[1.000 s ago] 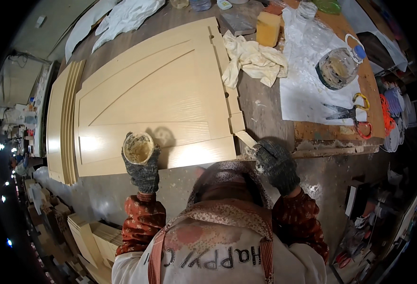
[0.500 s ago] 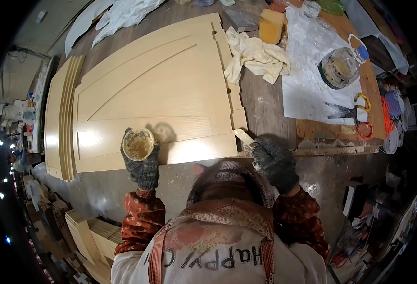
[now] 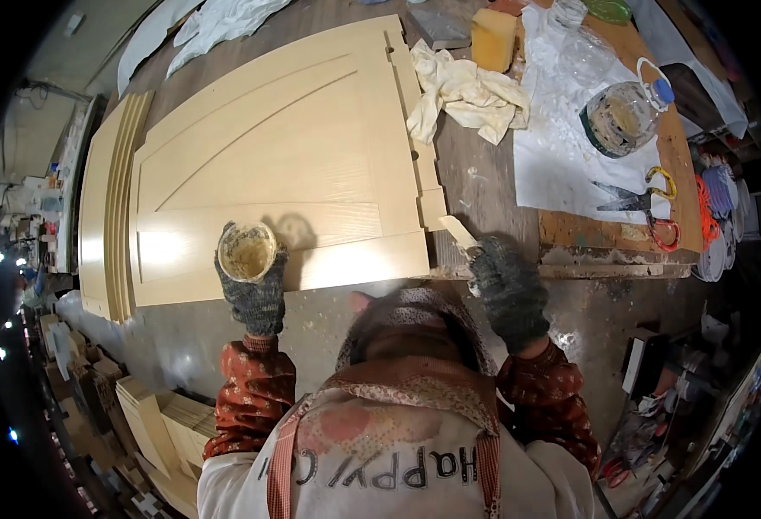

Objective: The person handles black wooden slats, wipes light-colored wooden door panels with a cloth and a sponge, and applies wood filler to the panel joints using a small stick.

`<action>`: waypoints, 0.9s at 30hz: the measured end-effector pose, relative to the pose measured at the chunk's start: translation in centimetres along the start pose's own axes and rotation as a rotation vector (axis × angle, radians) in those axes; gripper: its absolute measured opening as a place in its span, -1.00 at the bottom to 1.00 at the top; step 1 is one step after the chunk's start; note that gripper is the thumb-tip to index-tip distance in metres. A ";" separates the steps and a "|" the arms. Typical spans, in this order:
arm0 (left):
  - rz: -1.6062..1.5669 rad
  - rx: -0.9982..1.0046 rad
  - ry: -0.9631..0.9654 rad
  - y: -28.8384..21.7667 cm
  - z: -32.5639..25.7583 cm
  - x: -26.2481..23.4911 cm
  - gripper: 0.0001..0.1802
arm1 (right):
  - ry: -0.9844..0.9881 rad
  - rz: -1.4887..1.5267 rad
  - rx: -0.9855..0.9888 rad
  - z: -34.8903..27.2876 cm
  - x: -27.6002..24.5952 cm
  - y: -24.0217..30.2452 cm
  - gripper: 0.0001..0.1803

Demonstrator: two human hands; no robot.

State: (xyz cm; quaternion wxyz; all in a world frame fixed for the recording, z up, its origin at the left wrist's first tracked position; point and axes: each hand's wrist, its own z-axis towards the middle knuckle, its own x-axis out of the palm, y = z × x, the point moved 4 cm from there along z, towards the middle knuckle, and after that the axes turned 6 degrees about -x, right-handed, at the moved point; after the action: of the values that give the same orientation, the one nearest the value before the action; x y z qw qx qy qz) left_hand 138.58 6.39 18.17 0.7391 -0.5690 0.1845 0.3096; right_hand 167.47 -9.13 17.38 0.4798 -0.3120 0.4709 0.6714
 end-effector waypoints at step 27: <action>-0.082 -0.017 -0.033 -0.9 0.0 -0.5 -0.15 | -0.071 0.184 0.083 4.0 -2.1 -1.4 -0.75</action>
State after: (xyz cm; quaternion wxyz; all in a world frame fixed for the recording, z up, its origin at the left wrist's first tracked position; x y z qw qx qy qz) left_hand 138.81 6.17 19.10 0.7493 -0.5770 0.1464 0.2900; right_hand 169.59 -6.03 20.16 0.4451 -0.2232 0.5077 0.7031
